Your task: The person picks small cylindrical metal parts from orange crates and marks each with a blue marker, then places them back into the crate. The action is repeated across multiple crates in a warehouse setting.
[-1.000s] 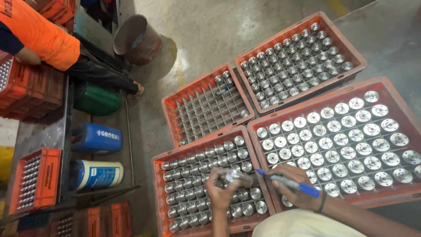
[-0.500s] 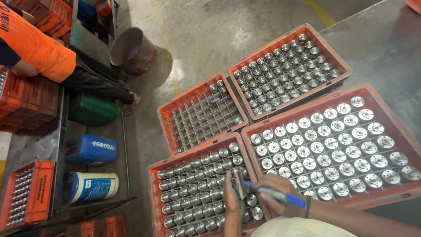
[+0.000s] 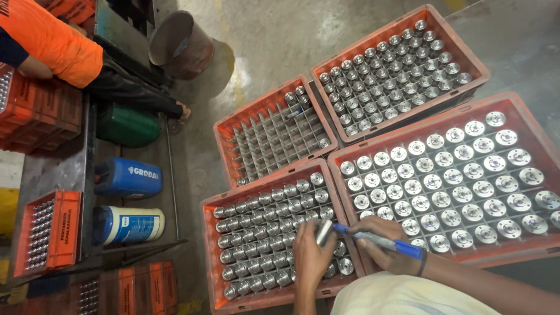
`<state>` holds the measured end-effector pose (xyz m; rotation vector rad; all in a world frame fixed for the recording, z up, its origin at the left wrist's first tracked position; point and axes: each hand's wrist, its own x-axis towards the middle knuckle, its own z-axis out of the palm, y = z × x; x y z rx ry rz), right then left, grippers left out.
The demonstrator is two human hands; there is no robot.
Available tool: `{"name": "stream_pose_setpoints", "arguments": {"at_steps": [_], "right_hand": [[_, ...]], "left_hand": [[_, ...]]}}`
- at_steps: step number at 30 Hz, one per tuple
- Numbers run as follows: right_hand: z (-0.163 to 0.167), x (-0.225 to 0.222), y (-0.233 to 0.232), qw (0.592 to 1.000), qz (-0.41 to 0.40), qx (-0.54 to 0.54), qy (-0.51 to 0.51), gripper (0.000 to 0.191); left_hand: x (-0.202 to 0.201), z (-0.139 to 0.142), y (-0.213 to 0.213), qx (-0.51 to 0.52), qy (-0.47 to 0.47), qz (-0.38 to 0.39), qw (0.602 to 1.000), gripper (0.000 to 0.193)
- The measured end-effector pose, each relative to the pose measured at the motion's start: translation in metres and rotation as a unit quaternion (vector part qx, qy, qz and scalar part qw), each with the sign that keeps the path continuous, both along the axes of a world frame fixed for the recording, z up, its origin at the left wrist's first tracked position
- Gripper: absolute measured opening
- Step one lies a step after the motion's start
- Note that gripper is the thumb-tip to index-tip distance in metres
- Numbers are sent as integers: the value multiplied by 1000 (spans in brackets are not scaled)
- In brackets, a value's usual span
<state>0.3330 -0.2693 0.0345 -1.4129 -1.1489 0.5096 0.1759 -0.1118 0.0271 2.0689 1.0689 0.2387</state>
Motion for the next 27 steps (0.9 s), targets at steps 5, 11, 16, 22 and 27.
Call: {"name": "stream_pose_setpoints", "arguments": {"at_steps": [5, 11, 16, 22, 27], "right_hand": [[-3, 5, -1, 1000, -12, 6, -5, 22], [-6, 3, 5, 1000, -4, -7, -17, 20], [2, 6, 6, 998, -27, 18, -45, 20], [11, 1, 26, 978, 73, 92, -175, 23], [8, -7, 29, 980, 48, 94, -171, 21]], "left_hand": [[-3, 19, 3, 6, 68, -20, 997, 33], [16, -11, 37, 124, 137, 63, 981, 52], [-7, -9, 74, 34, -74, 53, 995, 37], [12, -35, 46, -436, -378, 158, 801, 43], [22, -62, 23, -436, -364, 203, 797, 36]]}}
